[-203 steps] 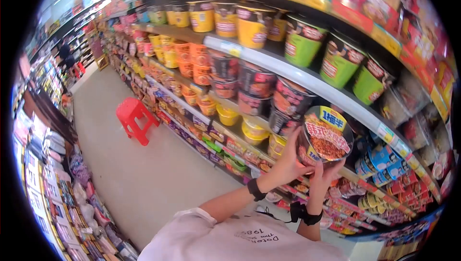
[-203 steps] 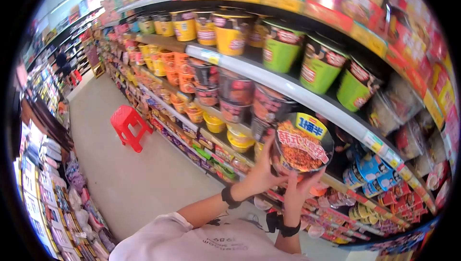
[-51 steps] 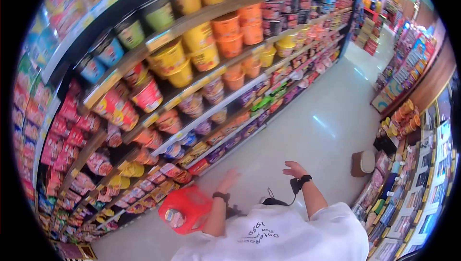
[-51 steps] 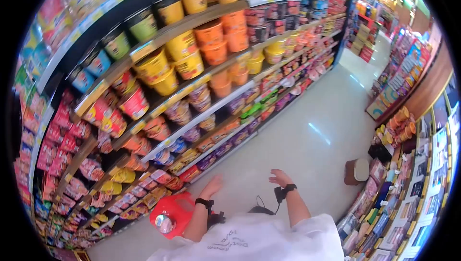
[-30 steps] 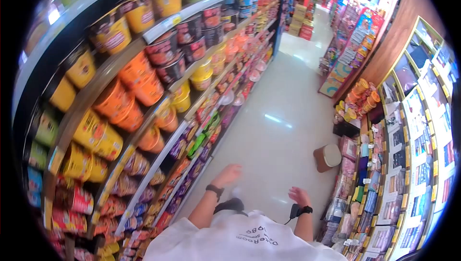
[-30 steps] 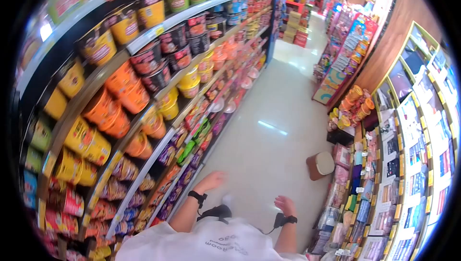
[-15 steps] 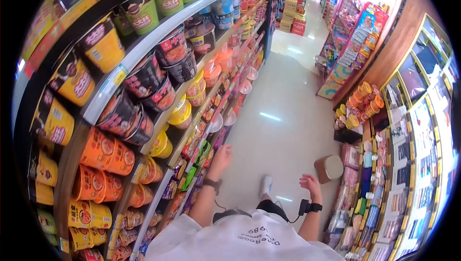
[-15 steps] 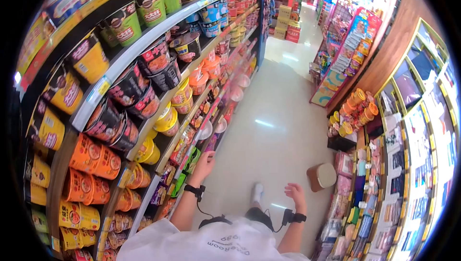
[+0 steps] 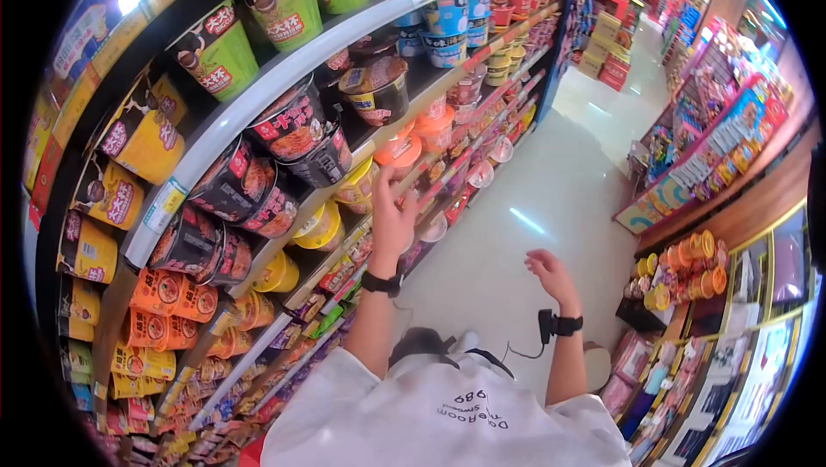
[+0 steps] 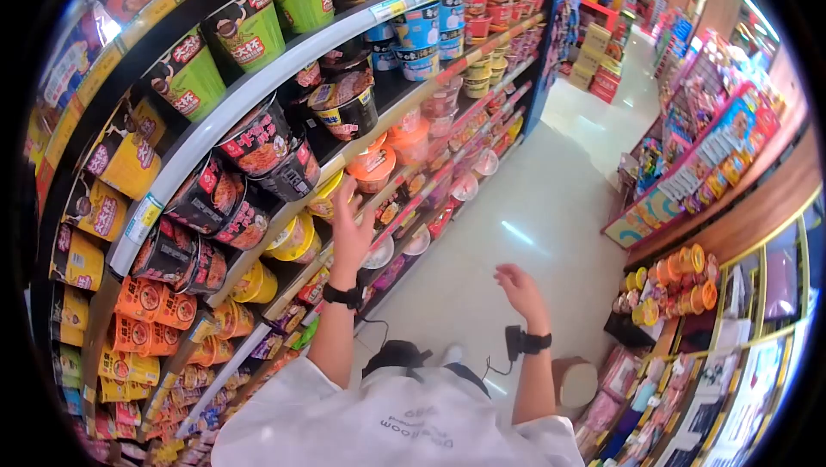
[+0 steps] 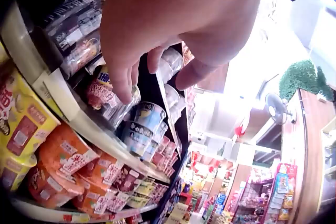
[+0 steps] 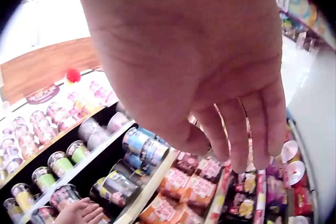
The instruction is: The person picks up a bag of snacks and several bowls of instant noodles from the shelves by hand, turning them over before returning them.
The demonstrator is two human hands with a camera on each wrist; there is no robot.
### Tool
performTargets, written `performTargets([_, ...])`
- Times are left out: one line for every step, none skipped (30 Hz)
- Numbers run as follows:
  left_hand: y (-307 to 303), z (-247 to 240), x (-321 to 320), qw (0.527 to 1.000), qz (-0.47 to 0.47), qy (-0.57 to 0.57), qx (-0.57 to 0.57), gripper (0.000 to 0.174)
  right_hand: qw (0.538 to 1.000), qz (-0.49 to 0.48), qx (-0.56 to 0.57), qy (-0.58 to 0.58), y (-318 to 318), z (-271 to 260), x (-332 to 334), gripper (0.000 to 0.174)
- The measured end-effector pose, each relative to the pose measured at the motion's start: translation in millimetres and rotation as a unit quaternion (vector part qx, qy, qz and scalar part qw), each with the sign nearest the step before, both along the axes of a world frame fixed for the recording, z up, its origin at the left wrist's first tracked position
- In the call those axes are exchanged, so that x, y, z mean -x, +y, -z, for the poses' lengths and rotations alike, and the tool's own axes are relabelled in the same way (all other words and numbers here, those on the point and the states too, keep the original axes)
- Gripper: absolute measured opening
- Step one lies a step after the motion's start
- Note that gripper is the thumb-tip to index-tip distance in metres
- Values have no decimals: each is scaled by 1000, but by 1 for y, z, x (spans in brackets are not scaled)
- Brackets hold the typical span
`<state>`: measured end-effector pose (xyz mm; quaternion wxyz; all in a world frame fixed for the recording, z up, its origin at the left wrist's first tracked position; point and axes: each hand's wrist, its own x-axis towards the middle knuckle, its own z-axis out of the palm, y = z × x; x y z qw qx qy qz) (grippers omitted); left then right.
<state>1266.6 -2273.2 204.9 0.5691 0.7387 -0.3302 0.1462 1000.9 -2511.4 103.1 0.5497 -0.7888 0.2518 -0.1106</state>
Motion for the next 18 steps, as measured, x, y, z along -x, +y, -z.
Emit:
performTargets([-8,-16,-6,1000,-15,3,13,52,999,-27,3,-17,-3,-22,-27,27])
performTargets([-16,-26,-15,999,-30,4,27,53,998,-54,5,-34,-7,-41,-53,28])
performTargets([-23,-28,-26,998,-52,-6,38,52,996,-77,9,-42,-10,-57,-78,27])
performTargets([-30,-28,-37,996,-74,-18,49,52,994,-100,13,-50,-13,-70,-102,27])
performTargets([-35,-28,-47,993,-97,-28,59,51,991,-123,16,-57,-16,-79,-125,27])
performTargets([-39,-29,-55,991,-121,-34,43,54,987,-144,13,-71,-19,-85,-147,27])
performTargets([-46,-29,-64,989,-134,-34,53,56,982,-165,11,-86,-23,-90,-170,27])
performTargets([-52,-29,-74,987,-146,-34,62,58,978,-184,8,-101,-26,-95,-192,28])
performTargets([-58,-27,-84,985,-156,-33,70,59,973,-199,7,-117,-28,-101,-214,28])
performTargets([-62,-23,-95,983,-153,-43,87,65,968,-215,7,-130,-31,-108,-234,29])
performTargets([-66,-21,-106,981,-163,-48,92,66,962,-232,11,-144,-35,-115,-256,29])
performTargets([-70,-20,-114,978,-175,-50,100,67,961,-237,3,-145,-37,-121,-275,30])
performTargets([-76,-19,-121,974,-192,-51,111,68,959,-245,-2,-144,-40,-128,-295,31])
performTargets([-80,-20,-124,975,-194,-28,108,73,956,-257,-7,-143,-44,-134,-313,32])
performTargets([-84,-18,-128,974,-202,-15,104,74,951,-265,-1,-159,-48,-140,-331,33])
performTargets([-89,-15,-133,973,-209,-5,99,75,945,-271,4,-180,-51,-145,-349,34])
performTargets([-94,-13,-138,972,-214,5,93,76,940,-277,8,-201,-56,-149,-368,35])
performTargets([-97,-15,-139,971,-229,11,75,79,936,-281,-4,-213,-62,-151,-384,37])
